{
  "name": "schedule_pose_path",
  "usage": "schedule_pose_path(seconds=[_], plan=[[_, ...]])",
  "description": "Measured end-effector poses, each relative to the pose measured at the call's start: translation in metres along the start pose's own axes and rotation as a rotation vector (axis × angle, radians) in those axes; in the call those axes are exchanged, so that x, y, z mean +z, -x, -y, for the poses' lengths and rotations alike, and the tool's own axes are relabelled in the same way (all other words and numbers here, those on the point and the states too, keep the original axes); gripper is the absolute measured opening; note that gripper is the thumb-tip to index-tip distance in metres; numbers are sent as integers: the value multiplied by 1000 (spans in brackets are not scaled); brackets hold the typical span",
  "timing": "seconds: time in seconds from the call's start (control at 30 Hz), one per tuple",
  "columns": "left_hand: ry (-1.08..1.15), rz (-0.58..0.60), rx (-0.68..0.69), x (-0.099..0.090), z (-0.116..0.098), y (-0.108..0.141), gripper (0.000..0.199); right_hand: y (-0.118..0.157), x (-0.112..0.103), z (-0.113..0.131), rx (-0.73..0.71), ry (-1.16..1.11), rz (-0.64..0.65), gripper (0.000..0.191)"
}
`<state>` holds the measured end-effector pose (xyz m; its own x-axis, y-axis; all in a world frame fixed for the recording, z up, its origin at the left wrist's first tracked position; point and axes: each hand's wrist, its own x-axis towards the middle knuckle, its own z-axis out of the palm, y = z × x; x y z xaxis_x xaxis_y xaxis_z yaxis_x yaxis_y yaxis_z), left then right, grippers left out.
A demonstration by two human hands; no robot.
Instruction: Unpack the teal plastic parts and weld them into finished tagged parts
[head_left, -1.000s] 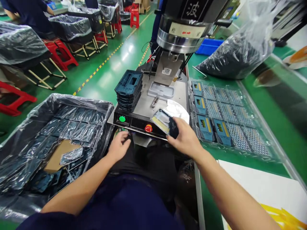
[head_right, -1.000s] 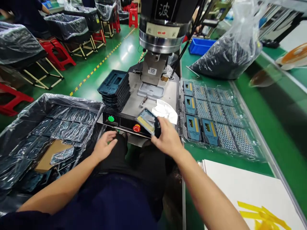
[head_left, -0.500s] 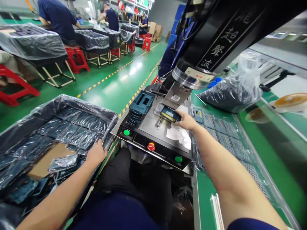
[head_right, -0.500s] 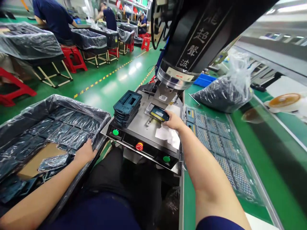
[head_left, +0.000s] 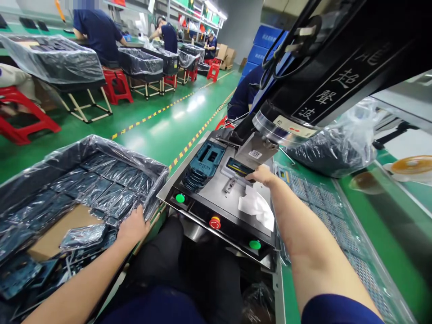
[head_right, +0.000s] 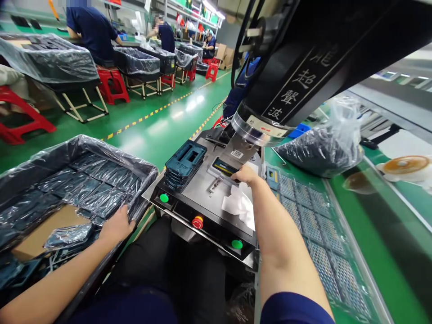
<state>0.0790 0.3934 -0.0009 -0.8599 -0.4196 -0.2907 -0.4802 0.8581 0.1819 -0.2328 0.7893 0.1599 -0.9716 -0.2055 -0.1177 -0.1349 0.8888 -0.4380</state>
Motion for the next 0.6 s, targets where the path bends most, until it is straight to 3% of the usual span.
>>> schedule_pose_path(seconds=[0.13, 0.33, 0.6], plan=[[11, 1, 3, -4, -2, 1, 52, 1, 13, -5, -95, -99, 5, 46], [7, 13, 5, -3, -2, 1, 50, 7, 39, -1, -137, 210, -172, 44], [32, 29, -3, -3, -1, 2, 49, 37, 56, 9, -175, 162, -303, 40]])
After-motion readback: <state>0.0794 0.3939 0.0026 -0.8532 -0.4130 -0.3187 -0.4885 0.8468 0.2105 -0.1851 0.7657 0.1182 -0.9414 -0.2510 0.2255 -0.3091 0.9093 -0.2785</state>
